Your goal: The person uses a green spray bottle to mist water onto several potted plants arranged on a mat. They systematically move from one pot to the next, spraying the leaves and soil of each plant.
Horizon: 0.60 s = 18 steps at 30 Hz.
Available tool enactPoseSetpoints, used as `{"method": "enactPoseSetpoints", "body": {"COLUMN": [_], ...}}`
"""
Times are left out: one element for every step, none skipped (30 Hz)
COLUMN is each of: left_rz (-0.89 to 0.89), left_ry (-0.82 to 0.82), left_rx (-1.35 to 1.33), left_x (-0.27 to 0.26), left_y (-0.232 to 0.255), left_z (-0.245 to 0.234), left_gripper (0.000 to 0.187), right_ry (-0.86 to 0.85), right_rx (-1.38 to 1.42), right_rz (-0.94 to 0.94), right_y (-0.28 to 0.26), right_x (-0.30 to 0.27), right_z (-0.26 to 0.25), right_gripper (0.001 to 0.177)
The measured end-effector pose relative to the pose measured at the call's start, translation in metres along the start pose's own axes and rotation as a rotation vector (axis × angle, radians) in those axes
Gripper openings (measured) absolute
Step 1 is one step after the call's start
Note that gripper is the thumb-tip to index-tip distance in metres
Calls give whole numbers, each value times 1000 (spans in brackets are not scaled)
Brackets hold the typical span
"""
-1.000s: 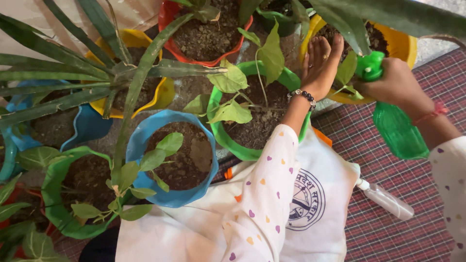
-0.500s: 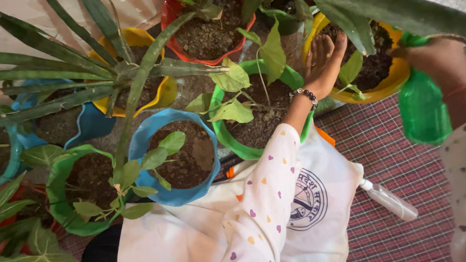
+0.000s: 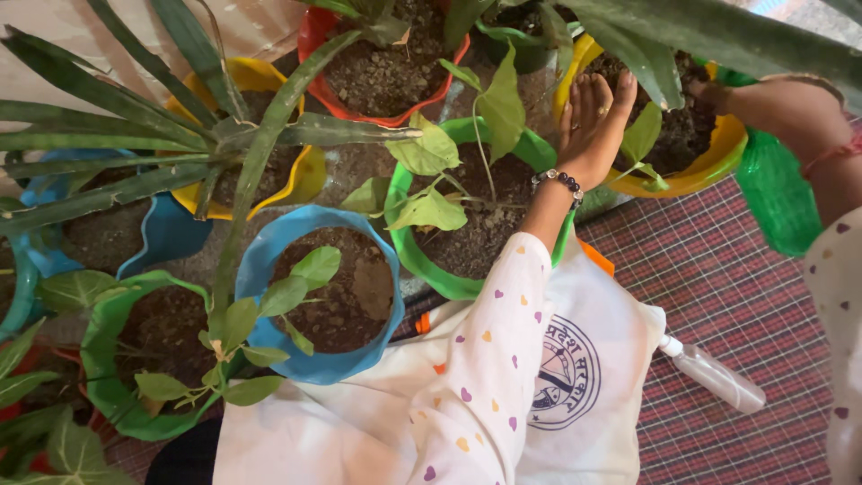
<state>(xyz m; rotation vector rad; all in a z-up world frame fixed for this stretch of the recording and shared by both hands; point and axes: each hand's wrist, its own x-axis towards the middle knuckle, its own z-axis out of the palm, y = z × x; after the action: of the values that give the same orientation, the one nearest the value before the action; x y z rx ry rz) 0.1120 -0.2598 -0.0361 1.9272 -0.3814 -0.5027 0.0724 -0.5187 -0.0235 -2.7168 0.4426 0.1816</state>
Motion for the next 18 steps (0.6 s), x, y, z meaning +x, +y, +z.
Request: {"method": "enactPoseSetpoints", "body": {"left_rz": [1,2,2,2,3,3,2,5,9,12,12,13,14,15,16,17,16,19], "left_ry": [0,0,0,1,-1,-2,-3,3,8,12,11,12,13,17,20,23,23,21], "left_rx": [7,1,-4,-10,-13,-14,-16,-22,-27,-34,-37,-40,-43,-39,-34,-30,-34,-38], "left_x": [0,-1,-2,-2,-2,-2,-2,-2,-2,-2,-2,-2,-1,0,1,1,1,1], "left_y": [0,0,0,0,1,2,2,2,1,0,-1,-1,-1,-2,-2,-2,-3,-3], "left_z": [0,0,0,-1,-1,-1,-2,-2,-2,-1,0,1,1,1,2,2,2,2], "left_gripper": [125,125,125,125,125,125,125,125,125,125,125,125,125,125,124,124,124,124], "right_ry": [18,36,54,109,163,217,217,215,213,163,112,64,46,27,9,-30,-68,-103], "right_rx": [-37,-74,-111,-35,40,117,71,26,-20,6,32,57,-1,-59,-117,-165,-212,-260], "right_rz": [12,26,40,-24,-88,-153,-158,-162,-166,-151,-135,-120,-78,-37,4,-16,-35,-51], "right_y": [0,0,-1,-2,-6,-12,-18,-24,-28,-30,-31,-32,-32,-32,-33,-34,-37,-38], "right_x": [0,-3,-8,-15,-26,-36,-42,-48,-53,-57,-62,-64,-66,-67,-68,-66,-63,-61], "right_z": [0,1,1,2,3,1,-3,-6,-9,-13,-17,-21,-24,-25,-24,-22,-19,-17], "right_gripper": [61,57,53,49,47,46,48,51,54,49,46,43,42,41,40,39,40,41]}}
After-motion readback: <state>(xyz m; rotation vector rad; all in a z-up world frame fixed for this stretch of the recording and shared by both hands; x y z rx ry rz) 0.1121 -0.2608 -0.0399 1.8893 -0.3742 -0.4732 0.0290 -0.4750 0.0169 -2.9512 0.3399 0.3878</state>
